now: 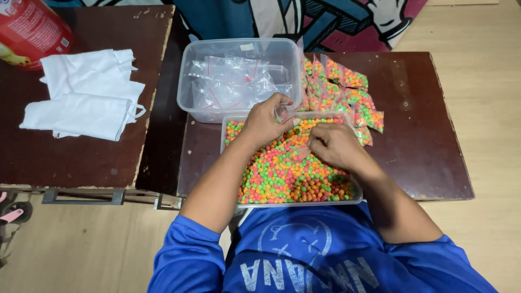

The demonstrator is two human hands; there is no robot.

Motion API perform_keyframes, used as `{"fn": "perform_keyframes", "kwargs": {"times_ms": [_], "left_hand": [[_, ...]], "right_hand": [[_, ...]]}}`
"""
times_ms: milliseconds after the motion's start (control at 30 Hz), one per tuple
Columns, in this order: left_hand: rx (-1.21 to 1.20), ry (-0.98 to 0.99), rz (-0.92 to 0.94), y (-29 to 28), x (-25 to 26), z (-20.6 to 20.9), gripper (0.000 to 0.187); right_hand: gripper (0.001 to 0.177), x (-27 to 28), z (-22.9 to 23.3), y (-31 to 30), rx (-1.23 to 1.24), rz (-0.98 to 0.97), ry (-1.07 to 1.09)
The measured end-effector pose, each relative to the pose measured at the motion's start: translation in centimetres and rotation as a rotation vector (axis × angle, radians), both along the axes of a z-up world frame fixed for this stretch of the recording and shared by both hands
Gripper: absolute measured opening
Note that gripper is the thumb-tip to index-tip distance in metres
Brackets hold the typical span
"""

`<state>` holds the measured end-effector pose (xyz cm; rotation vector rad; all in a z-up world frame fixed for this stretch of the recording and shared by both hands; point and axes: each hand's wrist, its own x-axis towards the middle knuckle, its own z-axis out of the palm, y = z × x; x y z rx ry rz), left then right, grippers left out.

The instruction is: Manually filling small plastic bags with colorful candies from a large container using fingers.

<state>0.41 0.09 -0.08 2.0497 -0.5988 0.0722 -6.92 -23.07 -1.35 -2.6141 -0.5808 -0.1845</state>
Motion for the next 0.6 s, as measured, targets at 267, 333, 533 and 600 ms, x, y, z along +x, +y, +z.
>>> {"fn": "perform_keyframes", "kwargs": {"times_ms": [267,333,533,600], "left_hand": [[0.036,0.014,-0.019,0.0,-0.1,-0.2,0.053],[0.04,0.016,-0.018,-0.1,-0.2,0.0,0.053],[0.112,0.038,-0.026,-0.3,-1.0,1.4,0.055],[0.138,0.054,-0.049,-0.2,-0.9,1.1,0.059]], "right_hand": [[0.01,-0.5,3.4,-1.8,0.13,-0.165,-0.185],[0.008,-0.1,4.4,-2.5,0.101,-0.224,-0.233],[0.015,2.3,5.8,0.3,-0.253,-0.337,-0.62],[0.019,2.7,5.2,2.1,-0.28,-0.257,-0.761]]}}
